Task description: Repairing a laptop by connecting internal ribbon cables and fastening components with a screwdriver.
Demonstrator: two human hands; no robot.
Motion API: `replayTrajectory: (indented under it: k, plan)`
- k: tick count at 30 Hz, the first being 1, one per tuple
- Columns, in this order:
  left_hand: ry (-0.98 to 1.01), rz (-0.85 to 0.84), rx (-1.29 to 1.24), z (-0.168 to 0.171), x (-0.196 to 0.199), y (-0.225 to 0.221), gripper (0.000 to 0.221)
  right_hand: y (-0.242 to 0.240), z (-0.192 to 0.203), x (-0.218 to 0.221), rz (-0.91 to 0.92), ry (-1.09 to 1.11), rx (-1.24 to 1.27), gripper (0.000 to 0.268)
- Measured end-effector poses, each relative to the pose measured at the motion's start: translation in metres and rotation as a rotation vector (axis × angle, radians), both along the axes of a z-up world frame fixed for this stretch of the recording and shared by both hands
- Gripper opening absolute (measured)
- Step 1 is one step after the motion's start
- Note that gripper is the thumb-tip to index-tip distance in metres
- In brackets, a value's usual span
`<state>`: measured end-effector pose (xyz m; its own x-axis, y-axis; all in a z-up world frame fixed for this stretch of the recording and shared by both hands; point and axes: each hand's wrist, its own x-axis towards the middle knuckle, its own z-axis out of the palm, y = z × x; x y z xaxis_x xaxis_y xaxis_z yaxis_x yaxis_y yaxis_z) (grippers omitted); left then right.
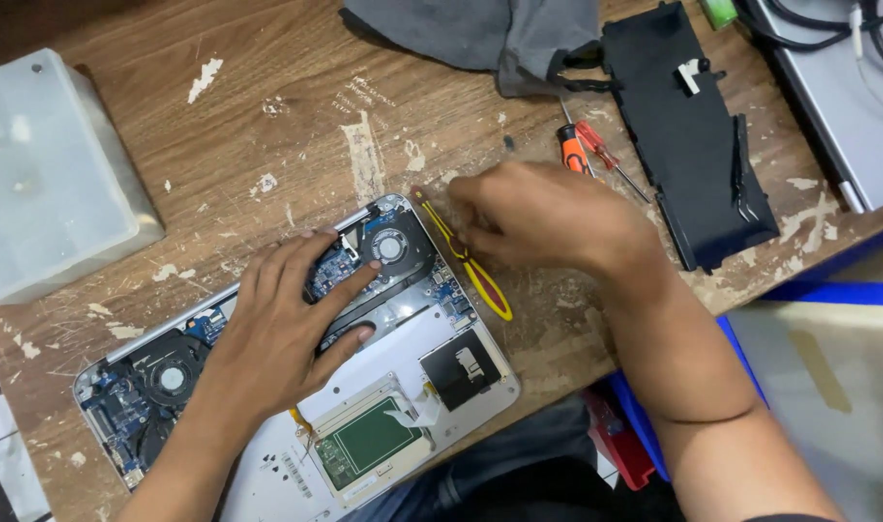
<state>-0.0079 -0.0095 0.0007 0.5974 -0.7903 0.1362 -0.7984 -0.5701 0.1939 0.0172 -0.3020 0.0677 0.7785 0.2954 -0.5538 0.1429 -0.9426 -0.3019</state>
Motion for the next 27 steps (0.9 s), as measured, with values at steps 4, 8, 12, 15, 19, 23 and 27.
replayTrajectory:
  k: [4, 8, 12, 15, 19, 23, 27]
  plan:
    - [-0.009, -0.031, -0.004, -0.004, 0.0, 0.002, 0.051, -0.039, -0.009, -0.01, -0.174, -0.173, -0.178, 0.007]
    - [0.03, -0.039, -0.05, -0.004, 0.0, -0.001, 0.051, -0.073, -0.023, -0.009, -0.385, -0.155, -0.352, 0.04]
    - [0.044, -0.024, -0.06, -0.002, 0.0, -0.006, 0.058, -0.068, -0.029, 0.004, -0.364, -0.071, -0.399, 0.046]
    - [0.062, -0.009, -0.071, -0.006, 0.001, -0.005, 0.062, -0.049, -0.026, 0.008, -0.315, -0.036, -0.338, 0.032]
    - [0.06, 0.006, -0.098, -0.008, 0.003, -0.008, 0.06, -0.04, -0.022, 0.009, -0.34, 0.082, -0.311, 0.015]
    - [0.047, -0.005, -0.129, -0.008, 0.005, -0.007, 0.057, -0.049, -0.036, 0.008, -0.37, -0.036, -0.208, 0.024]
    - [0.085, -0.018, -0.141, -0.003, 0.006, -0.009, 0.055, -0.043, -0.027, 0.005, -0.233, -0.175, 0.037, 0.032]
